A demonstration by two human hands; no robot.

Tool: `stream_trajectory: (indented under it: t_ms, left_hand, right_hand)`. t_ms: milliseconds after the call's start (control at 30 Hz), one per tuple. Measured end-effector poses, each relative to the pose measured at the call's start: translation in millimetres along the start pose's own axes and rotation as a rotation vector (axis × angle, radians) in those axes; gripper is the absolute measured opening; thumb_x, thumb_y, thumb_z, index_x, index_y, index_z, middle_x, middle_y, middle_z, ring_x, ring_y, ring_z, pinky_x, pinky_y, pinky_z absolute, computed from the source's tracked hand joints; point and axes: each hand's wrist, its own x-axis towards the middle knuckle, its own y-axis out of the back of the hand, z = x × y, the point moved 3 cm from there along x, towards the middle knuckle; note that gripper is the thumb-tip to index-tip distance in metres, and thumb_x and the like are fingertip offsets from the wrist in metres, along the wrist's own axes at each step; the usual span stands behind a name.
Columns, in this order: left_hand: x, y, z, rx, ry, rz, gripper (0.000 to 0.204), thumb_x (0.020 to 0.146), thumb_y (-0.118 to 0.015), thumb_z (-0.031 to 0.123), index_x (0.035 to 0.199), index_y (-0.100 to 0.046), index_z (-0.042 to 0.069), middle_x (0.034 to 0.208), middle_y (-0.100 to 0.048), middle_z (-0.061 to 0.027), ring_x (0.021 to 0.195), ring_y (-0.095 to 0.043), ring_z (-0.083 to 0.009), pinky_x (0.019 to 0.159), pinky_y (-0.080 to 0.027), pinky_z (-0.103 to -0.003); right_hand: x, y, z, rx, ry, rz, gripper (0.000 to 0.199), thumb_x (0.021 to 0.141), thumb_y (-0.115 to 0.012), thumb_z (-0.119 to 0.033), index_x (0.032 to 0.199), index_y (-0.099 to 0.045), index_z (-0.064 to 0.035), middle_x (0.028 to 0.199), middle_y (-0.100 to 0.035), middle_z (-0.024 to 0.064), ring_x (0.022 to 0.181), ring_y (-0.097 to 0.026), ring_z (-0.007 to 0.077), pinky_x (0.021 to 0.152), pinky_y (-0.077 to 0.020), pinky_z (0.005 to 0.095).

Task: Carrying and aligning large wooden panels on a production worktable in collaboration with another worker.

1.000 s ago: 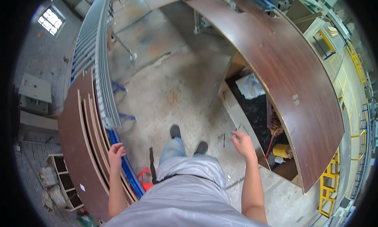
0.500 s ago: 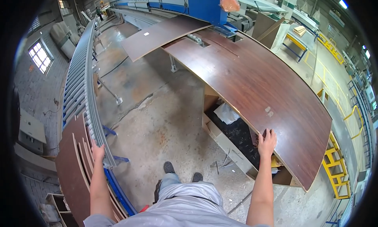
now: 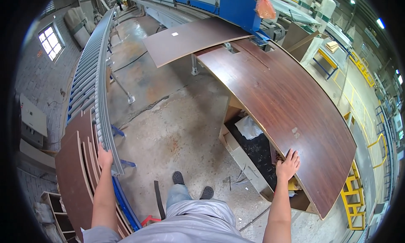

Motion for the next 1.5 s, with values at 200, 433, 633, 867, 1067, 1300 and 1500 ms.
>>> stream_trajectory:
  t_ms: [200, 433, 633, 867, 1067, 1300, 1500]
  left_hand:
    - [-4.6, 9.8, 6.7, -0.049, 0.069, -0.101, 0.069, 0.082, -0.059, 0.026, 0.144, -0.029, 0.021, 0.136, -0.048, -0.0126, 0.119, -0.051, -0.0316, 0.097, -0.043, -0.044]
    - [-5.4, 7.6, 4.3, -0.021, 0.026, -0.052, 0.068, 0.085, -0.058, 0.027, 0.144, -0.026, 0.023, 0.117, -0.057, -0.0167, 0.104, -0.059, -0.0353, 0.087, -0.047, -0.046]
    - [-4.8, 6.0, 3.2, -0.025, 0.039, -0.075, 0.067, 0.086, -0.057, 0.027, 0.145, -0.026, 0.023, 0.118, -0.056, -0.0164, 0.104, -0.059, -0.0351, 0.087, -0.047, -0.046]
    - [-6.9, 9.2, 5.4, -0.034, 0.025, -0.068, 0.065, 0.087, -0.055, 0.027, 0.145, -0.026, 0.022, 0.120, -0.055, -0.0168, 0.104, -0.059, -0.0350, 0.087, -0.047, -0.046]
    - [-7.3, 11.9, 6.4, -0.041, 0.038, -0.101, 0.065, 0.087, -0.055, 0.026, 0.145, -0.025, 0.022, 0.121, -0.054, -0.0169, 0.105, -0.058, -0.0350, 0.088, -0.047, -0.046]
    - [-6.7, 9.1, 4.3, -0.049, 0.035, -0.087, 0.065, 0.088, -0.055, 0.027, 0.145, -0.025, 0.023, 0.122, -0.053, -0.0173, 0.107, -0.058, -0.0351, 0.089, -0.046, -0.046]
    - [-6.9, 8.3, 4.3, -0.055, 0.040, -0.077, 0.065, 0.088, -0.055, 0.028, 0.145, -0.025, 0.024, 0.122, -0.053, -0.0173, 0.107, -0.057, -0.0353, 0.090, -0.046, -0.046]
  right_hand:
    - [-0.6, 0.1, -1.8, -0.006, 0.027, -0.016, 0.077, 0.068, -0.062, -0.020, 0.140, -0.036, -0.0138, 0.144, -0.037, 0.0144, 0.129, -0.037, 0.0357, 0.111, -0.0241, 0.0469]
    - [-2.3, 2.1, -2.7, -0.018, 0.057, 0.017, 0.078, 0.069, -0.065, -0.020, 0.140, -0.036, -0.0119, 0.143, -0.037, 0.0147, 0.128, -0.037, 0.0353, 0.109, -0.0258, 0.0468]
    - [-2.4, 2.4, -3.2, -0.025, 0.051, 0.001, 0.073, 0.071, -0.063, -0.019, 0.139, -0.037, -0.0105, 0.143, -0.037, 0.0153, 0.128, -0.037, 0.0353, 0.110, -0.0251, 0.0471]
    - [-3.1, -1.0, -1.4, -0.043, 0.064, 0.031, 0.077, 0.069, -0.063, -0.021, 0.141, -0.035, -0.0121, 0.143, -0.037, 0.0150, 0.128, -0.038, 0.0361, 0.109, -0.0267, 0.0470]
    - [-3.4, 0.1, -2.3, -0.026, 0.057, 0.029, 0.075, 0.070, -0.063, -0.020, 0.140, -0.037, -0.0114, 0.143, -0.038, 0.0154, 0.128, -0.038, 0.0359, 0.109, -0.0260, 0.0470]
    - [-3.5, 2.4, -4.4, -0.017, 0.054, 0.037, 0.073, 0.070, -0.063, -0.018, 0.138, -0.039, -0.0099, 0.142, -0.039, 0.0158, 0.127, -0.038, 0.0361, 0.109, -0.0256, 0.0473]
    - [-3.2, 1.2, -3.7, -0.031, 0.041, 0.033, 0.074, 0.069, -0.064, -0.019, 0.138, -0.040, -0.0103, 0.142, -0.039, 0.0153, 0.128, -0.038, 0.0363, 0.109, -0.0259, 0.0473]
